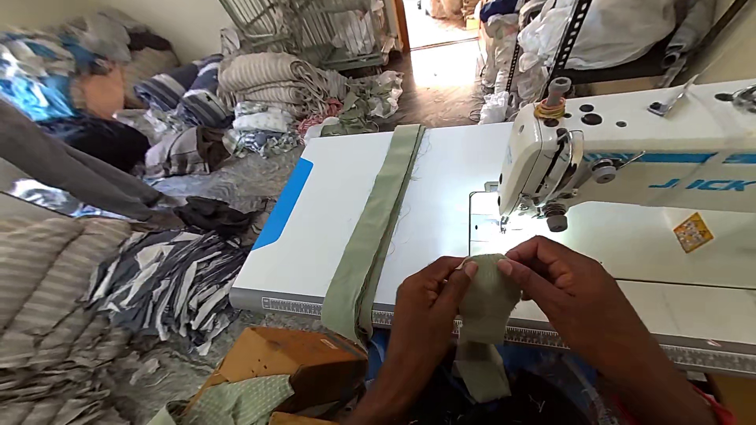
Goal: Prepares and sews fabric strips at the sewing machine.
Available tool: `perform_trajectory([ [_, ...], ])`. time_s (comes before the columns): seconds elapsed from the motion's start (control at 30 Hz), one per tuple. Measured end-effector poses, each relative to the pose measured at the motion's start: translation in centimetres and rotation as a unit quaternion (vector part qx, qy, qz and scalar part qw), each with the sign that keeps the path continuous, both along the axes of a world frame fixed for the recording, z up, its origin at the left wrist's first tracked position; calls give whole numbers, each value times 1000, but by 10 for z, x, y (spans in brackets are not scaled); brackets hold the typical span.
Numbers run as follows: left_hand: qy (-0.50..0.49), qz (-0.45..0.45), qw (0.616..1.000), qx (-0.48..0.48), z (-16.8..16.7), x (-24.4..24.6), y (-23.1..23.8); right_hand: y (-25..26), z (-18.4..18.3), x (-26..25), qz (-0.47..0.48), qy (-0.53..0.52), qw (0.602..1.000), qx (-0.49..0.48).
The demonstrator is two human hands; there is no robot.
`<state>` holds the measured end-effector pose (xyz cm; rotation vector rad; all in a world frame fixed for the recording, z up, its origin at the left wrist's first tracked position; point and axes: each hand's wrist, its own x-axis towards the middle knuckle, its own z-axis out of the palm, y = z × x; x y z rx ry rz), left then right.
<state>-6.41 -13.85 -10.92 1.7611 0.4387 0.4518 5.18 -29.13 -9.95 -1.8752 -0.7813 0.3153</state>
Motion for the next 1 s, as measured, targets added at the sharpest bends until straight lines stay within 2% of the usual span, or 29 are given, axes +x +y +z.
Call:
perform_trajectory([
  [0.17,-60,-68,991,-101,17,-12,10,-12,11,2,42,7,997,70],
  [0.23,-103,-104,983,-113,24,-14,11,-15,16,4,68,13,991,112],
  [0.4,-184,-152,970,-37,34,-16,14,-16,14,6,103,-15,972,209],
  [0.47,-180,-134,974,16,37,-18,12,-12,14,4,93,-16,970,222],
  [0.57,-126,-47,985,108,43,-17,4,-3,15,-3,44,-34,977,204],
  [0.7,-91,32,989,114,39,-16,2,2,12,-10,-13,-41,986,164],
  [0.8,-106,54,992,48,32,-12,-3,6,3,-15,-55,-53,984,162],
  [0.87,-136,37,989,-53,25,-8,-8,8,1,-17,-62,-20,982,176],
  [0.93,-178,-11,961,-213,20,-4,-12,8,2,-17,-34,51,978,198],
  [1.0,-203,-19,913,-353,17,-1,-18,7,3,-14,-7,115,970,213],
])
